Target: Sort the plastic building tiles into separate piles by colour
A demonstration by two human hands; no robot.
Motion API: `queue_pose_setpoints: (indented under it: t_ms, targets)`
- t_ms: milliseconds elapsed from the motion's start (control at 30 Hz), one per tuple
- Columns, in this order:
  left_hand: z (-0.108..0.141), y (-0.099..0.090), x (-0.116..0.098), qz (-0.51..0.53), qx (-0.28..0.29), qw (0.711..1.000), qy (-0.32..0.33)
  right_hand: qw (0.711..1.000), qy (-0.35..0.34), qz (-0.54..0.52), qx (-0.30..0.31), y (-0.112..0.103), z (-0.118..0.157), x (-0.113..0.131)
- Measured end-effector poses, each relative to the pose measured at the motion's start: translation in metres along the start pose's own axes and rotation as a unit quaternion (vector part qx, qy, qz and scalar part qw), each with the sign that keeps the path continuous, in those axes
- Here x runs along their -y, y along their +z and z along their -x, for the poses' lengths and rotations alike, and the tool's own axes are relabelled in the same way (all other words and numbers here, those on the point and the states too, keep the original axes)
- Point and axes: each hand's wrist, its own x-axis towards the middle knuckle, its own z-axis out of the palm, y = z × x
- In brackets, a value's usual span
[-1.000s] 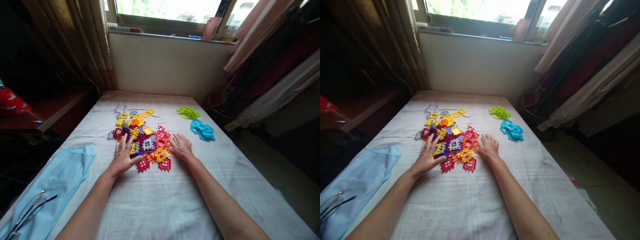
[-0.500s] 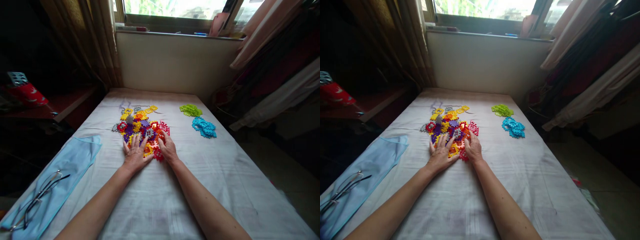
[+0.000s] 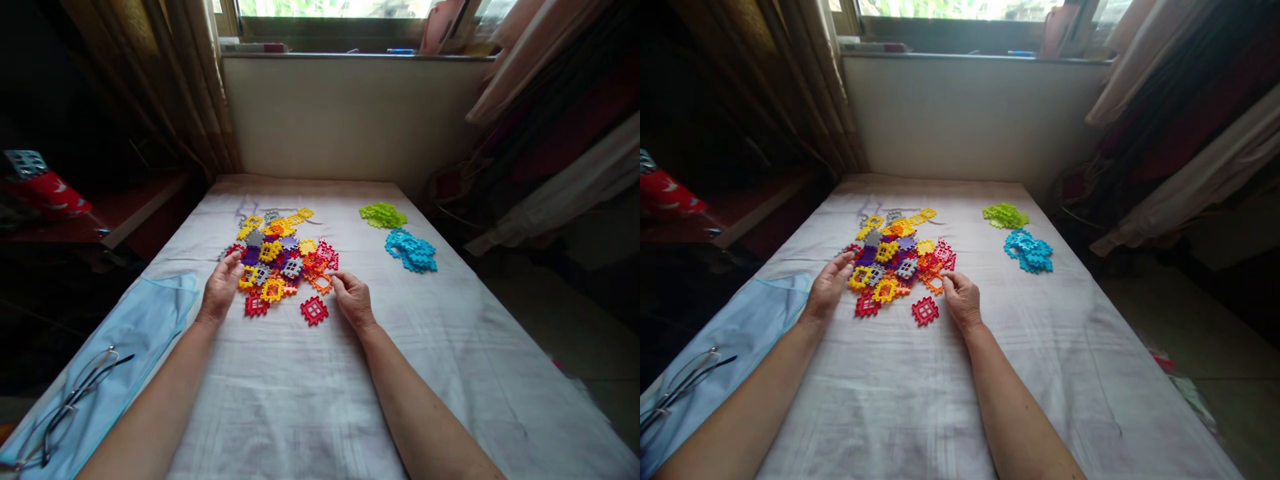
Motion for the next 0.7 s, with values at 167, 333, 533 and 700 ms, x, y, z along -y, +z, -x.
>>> queue_pose_setpoints:
  t_ms: [167,333,533,700]
  targets:
    - [-0.035,0.000,-0.018,0.287,-0.035,0.942,-0.173,0.984,-0.108,0.087,0.114,-0.008,0.012,0.012]
    - [-0.048,-0.006,-0.004,0.413,-0.087,0.886,-0.193,0.947,-0.219,0.148,0.181,-0.019,0.020,0.014]
    - [-0.053,-0.010,0.004,0.445,-0.083,0.866,-0.213,0.926,-0.254,0.184,0.210,-0.014,0.023,0.021]
    - [-0.058,-0.009,0.000,0.458,-0.083,0.856,-0.226,0.917,-0.255,0.195,0.235,-0.011,0.025,0.027]
